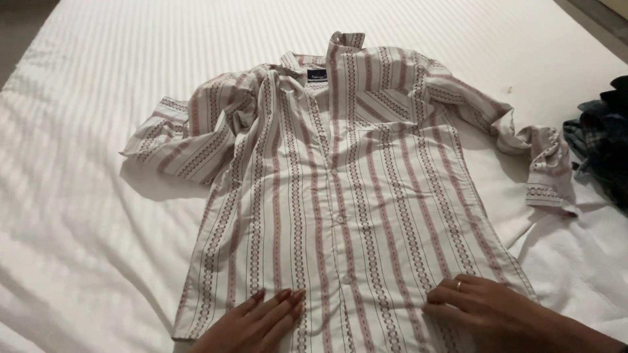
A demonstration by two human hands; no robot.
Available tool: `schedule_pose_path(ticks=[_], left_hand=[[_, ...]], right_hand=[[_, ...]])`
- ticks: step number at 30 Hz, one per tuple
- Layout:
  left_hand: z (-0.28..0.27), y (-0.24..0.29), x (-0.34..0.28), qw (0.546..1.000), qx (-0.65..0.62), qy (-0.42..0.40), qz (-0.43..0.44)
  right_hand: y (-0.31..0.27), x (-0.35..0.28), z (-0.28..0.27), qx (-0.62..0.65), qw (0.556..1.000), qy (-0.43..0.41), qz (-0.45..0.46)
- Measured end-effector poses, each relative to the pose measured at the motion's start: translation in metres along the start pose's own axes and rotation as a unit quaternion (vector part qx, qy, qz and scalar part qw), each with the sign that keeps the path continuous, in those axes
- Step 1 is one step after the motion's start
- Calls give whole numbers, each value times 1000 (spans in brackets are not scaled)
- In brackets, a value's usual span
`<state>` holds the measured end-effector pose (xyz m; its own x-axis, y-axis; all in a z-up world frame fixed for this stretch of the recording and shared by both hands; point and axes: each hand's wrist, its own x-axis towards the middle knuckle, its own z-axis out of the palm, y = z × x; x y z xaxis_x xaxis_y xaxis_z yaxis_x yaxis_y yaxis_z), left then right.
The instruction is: The person buttons a patterned shirt laid flat on a bed. They start from the middle and work their way up, fastening each button and smoothing the fabric with their hands. The person also adjusts the collar and sleeves during the process.
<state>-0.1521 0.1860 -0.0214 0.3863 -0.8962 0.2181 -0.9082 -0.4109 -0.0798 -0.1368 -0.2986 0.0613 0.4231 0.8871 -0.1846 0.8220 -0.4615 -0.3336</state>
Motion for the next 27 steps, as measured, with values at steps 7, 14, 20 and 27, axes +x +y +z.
schedule_pose_path(ticks=[7,14,20,27], left_hand=[[-48,-14,25,941,-265,-124,-172],[-86,-28,49,838,-388,-198,-330],[-105,-23,52,819,-385,-215,-368],[-89,2,28,889,-299,-211,-274]], right_hand=[[10,-13,13,8,999,44,30],[-15,-1,0,-42,995,90,25],[-25,-4,5,-90,986,96,106],[-11,-29,-4,87,984,50,144]])
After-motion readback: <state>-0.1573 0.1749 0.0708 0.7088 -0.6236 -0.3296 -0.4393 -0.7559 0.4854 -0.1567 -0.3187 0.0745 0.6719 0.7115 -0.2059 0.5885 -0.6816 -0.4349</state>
